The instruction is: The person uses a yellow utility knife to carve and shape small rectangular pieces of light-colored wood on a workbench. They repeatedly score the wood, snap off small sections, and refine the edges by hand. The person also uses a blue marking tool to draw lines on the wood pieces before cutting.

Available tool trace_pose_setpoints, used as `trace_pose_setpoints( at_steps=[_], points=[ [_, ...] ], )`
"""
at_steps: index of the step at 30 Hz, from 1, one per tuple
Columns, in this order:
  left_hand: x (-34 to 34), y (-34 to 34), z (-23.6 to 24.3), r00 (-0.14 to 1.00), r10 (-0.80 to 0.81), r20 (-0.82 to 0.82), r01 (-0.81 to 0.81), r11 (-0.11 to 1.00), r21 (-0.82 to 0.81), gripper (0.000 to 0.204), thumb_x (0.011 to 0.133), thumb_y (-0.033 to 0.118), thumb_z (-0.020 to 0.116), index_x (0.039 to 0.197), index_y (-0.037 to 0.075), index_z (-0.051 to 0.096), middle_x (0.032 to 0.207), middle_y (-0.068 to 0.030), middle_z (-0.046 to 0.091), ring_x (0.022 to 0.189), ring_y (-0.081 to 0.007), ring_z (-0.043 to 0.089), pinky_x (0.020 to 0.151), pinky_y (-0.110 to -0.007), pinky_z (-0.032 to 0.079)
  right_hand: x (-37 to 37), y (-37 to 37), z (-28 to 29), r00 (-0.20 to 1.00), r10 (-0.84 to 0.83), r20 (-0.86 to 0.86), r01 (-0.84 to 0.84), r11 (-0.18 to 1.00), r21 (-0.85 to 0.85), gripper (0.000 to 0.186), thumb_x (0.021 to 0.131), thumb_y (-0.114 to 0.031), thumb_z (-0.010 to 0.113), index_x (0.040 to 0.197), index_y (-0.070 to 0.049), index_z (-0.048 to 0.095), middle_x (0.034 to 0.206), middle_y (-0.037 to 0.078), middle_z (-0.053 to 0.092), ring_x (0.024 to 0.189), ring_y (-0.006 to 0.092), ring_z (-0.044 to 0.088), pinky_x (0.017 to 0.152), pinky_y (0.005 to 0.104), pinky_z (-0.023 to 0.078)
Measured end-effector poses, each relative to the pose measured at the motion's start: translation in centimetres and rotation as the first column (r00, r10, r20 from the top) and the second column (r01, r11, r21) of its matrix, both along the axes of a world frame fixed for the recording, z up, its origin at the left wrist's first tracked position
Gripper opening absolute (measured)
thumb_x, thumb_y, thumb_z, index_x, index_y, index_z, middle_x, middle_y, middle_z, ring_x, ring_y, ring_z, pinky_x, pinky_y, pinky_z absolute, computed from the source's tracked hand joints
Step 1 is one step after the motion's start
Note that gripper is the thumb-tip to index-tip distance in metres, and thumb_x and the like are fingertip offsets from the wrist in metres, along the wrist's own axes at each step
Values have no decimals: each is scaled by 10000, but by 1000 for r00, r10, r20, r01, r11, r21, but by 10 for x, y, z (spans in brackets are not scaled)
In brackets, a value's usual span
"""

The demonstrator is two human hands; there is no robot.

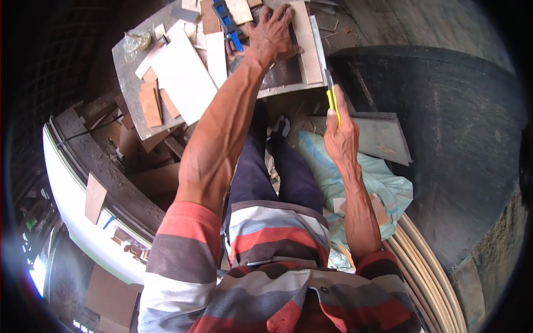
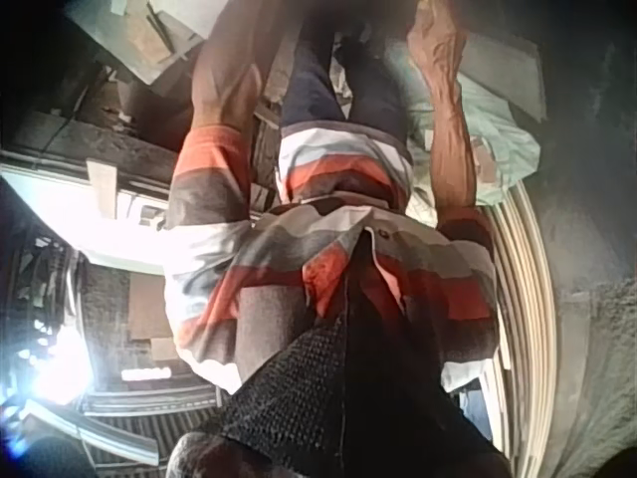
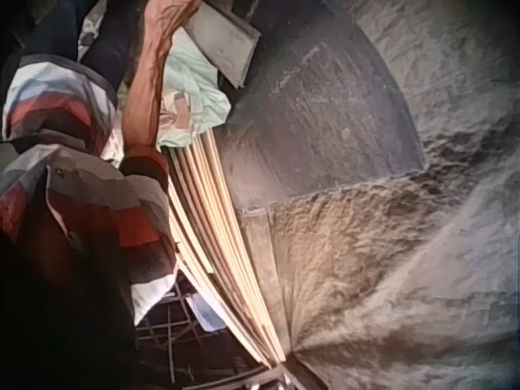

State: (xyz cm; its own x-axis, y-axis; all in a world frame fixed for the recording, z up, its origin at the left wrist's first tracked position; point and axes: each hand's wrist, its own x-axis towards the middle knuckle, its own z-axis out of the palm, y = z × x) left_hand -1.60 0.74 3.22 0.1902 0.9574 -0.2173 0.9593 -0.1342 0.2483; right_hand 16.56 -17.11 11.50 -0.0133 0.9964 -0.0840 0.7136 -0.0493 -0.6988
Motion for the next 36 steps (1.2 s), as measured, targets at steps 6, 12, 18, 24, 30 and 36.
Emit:
trace_pose_setpoints(
  at_steps=[6, 12, 18, 24, 30, 36],
  points=[
    [0, 2, 8, 992, -12, 123, 14, 1000, -15, 1114, 635, 554, 833, 1536, 180, 295, 1584, 27, 273, 1446, -318, 242, 1025, -641, 337, -15, 98, -5, 999, -27, -35, 22, 989, -143, 472, 997, -163, 434, 1464, -95, 422, 1319, 276, 558, 1139, 467, 575, 926, 459, 494],
    [-1, 0, 15, 978, 13, 209, -12, 1000, -4, 1040, 604, 453, 853, 1490, 155, 397, 1576, 20, 295, 1424, -314, 272, 1011, -635, 348, -33, 151, -35, 998, 50, 38, -46, 994, -98, 485, 994, -186, 445, 1477, -144, 422, 1137, 298, 637, 1013, 474, 627, 849, 478, 520],
    [0, 2, 15, 983, 36, 180, -33, 999, -21, 1026, 587, 398, 863, 1481, 168, 415, 1562, 36, 326, 1417, -298, 287, 1002, -613, 351, -41, 168, -45, 995, 64, 80, -51, 988, -147, 499, 986, -181, 450, 1483, -169, 419, 1017, 306, 661, 946, 467, 652, 828, 483, 520],
    [-1, 0, 12, 982, 44, 183, -42, 999, -17, 1009, 579, 379, 865, 1469, 176, 434, 1560, 48, 332, 1414, -299, 291, 999, -617, 352, -41, 171, -49, 994, 74, 76, -61, 986, -154, 520, 971, -174, 452, 1489, -185, 413, 968, 306, 665, 914, 469, 658, 819, 490, 519],
    [0, 2, 14, 980, 43, 192, -35, 998, -45, 935, 650, 365, 821, 1477, 185, 426, 1586, 42, 294, 1428, -329, 268, 1018, -655, 350, -41, 171, -49, 995, 74, 61, -62, 984, -169, 533, 958, -165, 441, 1491, -182, 411, 986, 311, 659, 921, 469, 658, 821, 490, 520],
    [1, 2, 11, 988, 38, 150, -36, 999, -21, 913, 637, 376, 823, 1456, 214, 455, 1556, 44, 331, 1419, -308, 294, 994, -649, 361, -41, 173, -48, 978, 170, 123, -152, 978, -144, 584, 911, -105, 497, 1487, -113, 404, 878, 305, 664, 823, 446, 672, 765, 474, 535]
  ],
)
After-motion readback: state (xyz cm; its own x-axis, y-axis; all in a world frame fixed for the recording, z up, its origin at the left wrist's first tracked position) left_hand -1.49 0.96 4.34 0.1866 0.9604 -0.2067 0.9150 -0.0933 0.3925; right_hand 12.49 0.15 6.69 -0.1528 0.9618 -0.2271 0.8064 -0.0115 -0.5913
